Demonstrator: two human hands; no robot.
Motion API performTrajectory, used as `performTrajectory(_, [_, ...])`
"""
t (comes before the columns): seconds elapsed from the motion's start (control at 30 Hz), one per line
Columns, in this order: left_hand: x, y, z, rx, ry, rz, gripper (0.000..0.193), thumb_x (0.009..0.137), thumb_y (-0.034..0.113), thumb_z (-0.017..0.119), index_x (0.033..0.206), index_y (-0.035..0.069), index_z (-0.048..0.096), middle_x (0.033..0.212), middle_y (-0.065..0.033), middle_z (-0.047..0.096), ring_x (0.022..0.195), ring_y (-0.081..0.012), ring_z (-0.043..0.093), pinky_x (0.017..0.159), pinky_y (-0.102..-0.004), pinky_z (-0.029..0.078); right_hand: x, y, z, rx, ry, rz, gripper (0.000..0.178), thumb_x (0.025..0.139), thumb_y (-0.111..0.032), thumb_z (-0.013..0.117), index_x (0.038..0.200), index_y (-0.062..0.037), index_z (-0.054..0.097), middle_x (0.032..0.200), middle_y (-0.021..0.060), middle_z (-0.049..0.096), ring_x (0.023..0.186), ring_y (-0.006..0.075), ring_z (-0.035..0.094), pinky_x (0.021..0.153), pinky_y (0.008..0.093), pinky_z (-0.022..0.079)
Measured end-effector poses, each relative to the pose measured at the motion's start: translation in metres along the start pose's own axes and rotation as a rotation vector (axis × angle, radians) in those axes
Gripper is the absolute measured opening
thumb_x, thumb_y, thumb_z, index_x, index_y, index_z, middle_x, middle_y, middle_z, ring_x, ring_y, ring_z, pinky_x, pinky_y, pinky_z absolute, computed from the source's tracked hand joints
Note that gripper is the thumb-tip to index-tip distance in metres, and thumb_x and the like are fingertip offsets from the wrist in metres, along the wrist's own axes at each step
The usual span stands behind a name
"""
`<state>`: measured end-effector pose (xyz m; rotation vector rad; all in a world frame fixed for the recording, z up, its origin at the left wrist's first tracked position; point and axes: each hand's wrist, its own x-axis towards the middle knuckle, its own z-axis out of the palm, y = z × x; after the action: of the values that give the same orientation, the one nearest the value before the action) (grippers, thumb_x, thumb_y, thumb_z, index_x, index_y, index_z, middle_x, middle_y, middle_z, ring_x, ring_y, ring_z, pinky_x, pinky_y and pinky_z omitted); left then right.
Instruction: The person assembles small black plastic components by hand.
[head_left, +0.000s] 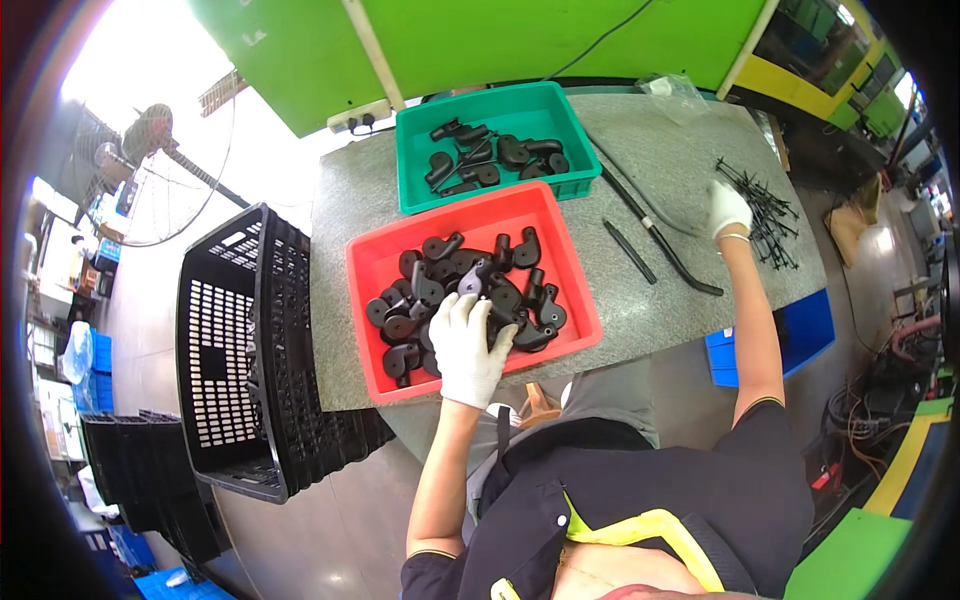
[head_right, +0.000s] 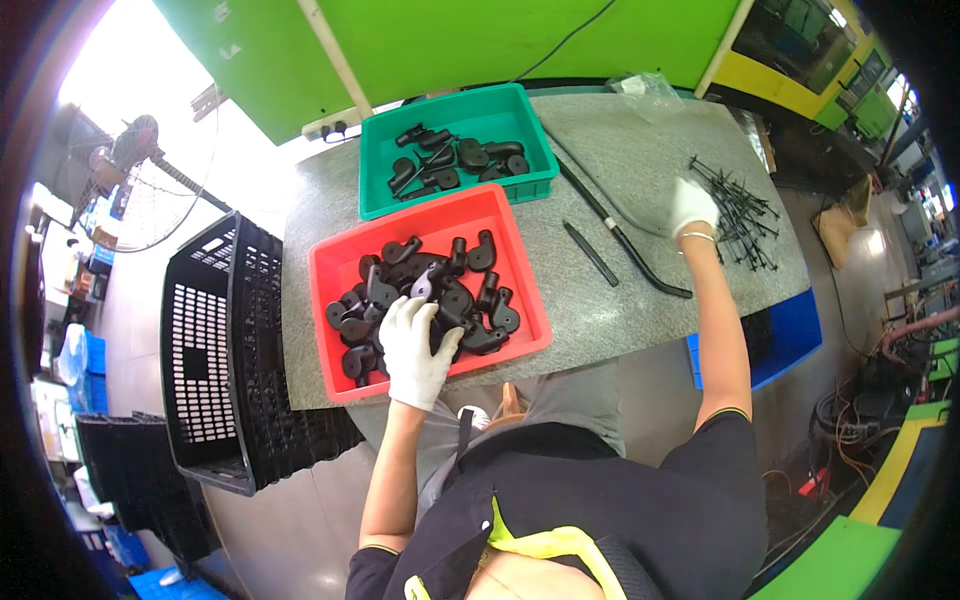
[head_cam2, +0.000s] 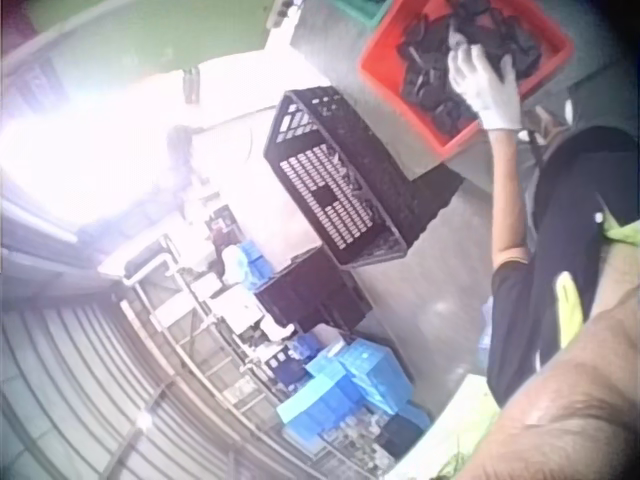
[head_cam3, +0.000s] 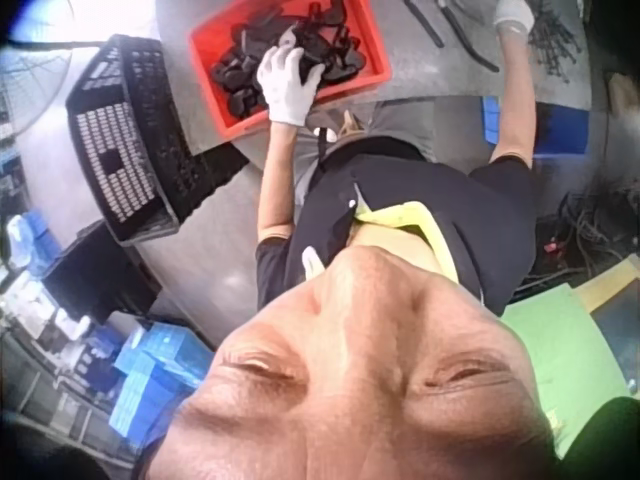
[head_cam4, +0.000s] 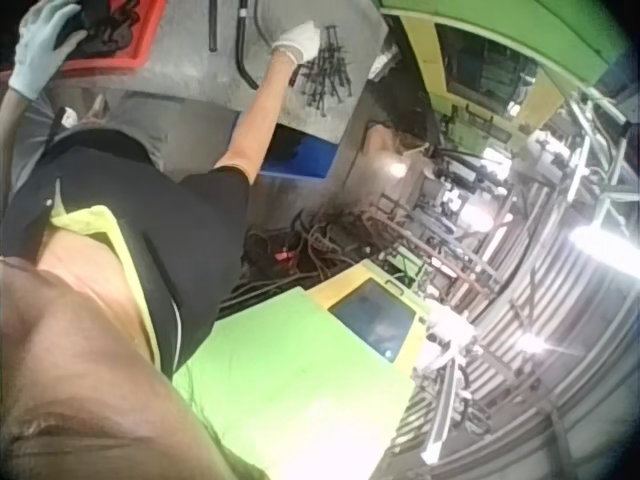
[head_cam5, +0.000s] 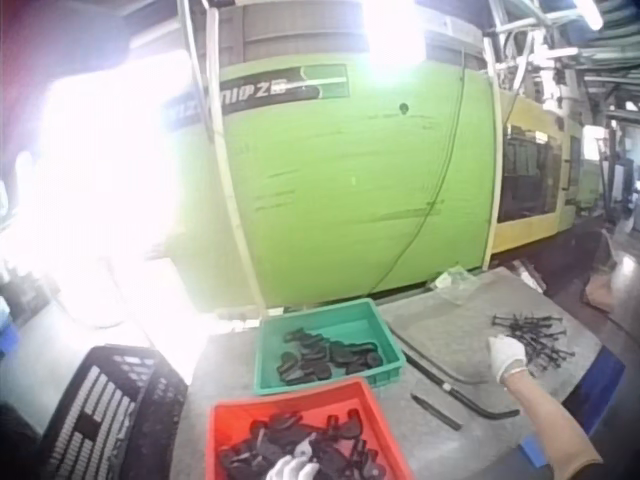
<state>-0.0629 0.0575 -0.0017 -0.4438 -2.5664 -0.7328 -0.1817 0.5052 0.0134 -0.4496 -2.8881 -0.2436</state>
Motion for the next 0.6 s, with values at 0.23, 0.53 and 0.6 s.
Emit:
performTrajectory(0.23, [-0.004,0.001,0.0,-0.008,0.049,-0.072,0.041,0.071,0.021,0.077,0.105,0.005,0.06,0.113,-0.0126,0.057,0.117,-0.0361,0.047,0.099,-0.0461,0.036,0.055,-0.229,-0.015,0.704,0.066,-0.802,0.027,0.093,-0.024,0.049,0.104,-0.0046,0.063,0.097,0.0177,0.064,0.092,0.0379,0.061,0.083,0.0428,0.049])
performTrajectory(0.53, [-0.003,0.006,0.001,-0.019,0.059,-0.057,0.042,0.067,0.019,0.08,0.101,0.006,0.06,0.108,-0.0114,0.059,0.113,-0.0353,0.051,0.096,-0.0441,0.038,0.085,-0.38,0.028,0.534,-0.111,-0.56,0.021,0.088,-0.019,0.056,0.102,-0.0061,0.063,0.108,0.0211,0.061,0.102,0.0381,0.06,0.088,0.0454,0.049])
performTrajectory(0.6, [-0.003,0.004,0.001,-0.015,0.062,-0.071,0.042,0.067,0.019,0.08,0.101,0.006,0.06,0.108,-0.0114,0.059,0.113,-0.0353,0.051,0.096,-0.044,0.038,0.084,-0.381,0.022,0.471,-0.169,-0.522,0.017,0.087,-0.018,0.058,0.1,-0.0074,0.062,0.111,0.0197,0.059,0.103,0.0374,0.059,0.087,0.0456,0.049])
